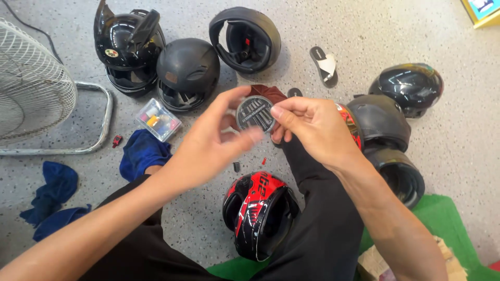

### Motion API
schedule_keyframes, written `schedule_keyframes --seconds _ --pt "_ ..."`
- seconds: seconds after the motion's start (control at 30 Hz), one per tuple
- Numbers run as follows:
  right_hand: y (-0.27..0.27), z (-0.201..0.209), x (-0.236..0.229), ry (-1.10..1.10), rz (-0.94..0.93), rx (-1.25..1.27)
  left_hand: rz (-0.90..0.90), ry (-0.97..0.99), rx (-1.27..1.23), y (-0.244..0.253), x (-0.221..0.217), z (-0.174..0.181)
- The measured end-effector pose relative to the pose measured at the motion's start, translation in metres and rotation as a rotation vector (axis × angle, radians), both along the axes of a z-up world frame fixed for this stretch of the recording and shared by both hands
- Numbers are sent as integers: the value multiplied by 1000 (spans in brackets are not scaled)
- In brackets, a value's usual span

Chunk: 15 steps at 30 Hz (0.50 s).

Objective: Repairing the strap or padding of a motorcycle helmet using a needle and thread.

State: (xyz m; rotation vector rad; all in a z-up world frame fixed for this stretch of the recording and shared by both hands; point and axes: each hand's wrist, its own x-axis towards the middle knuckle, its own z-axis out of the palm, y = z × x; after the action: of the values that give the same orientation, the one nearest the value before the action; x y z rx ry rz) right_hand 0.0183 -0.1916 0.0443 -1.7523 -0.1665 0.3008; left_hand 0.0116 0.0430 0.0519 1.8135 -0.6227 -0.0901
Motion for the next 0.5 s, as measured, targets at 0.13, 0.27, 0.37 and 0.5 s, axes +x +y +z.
schedule_keyframes --seconds 0.13,0.27,0.37,0.5 --pt "11 -10 7 -3 5 3 -213 856 -685 15 19 -29" --pt "27 -15 7 -55 16 -78 -271 1013 -758 23 29 -40" --pt "37 -7 9 -114 4 -147 -328 1015 -764 30 34 -52" --pt "52 5 7 -236 -27 -265 -301 1068 -846 30 35 -67"
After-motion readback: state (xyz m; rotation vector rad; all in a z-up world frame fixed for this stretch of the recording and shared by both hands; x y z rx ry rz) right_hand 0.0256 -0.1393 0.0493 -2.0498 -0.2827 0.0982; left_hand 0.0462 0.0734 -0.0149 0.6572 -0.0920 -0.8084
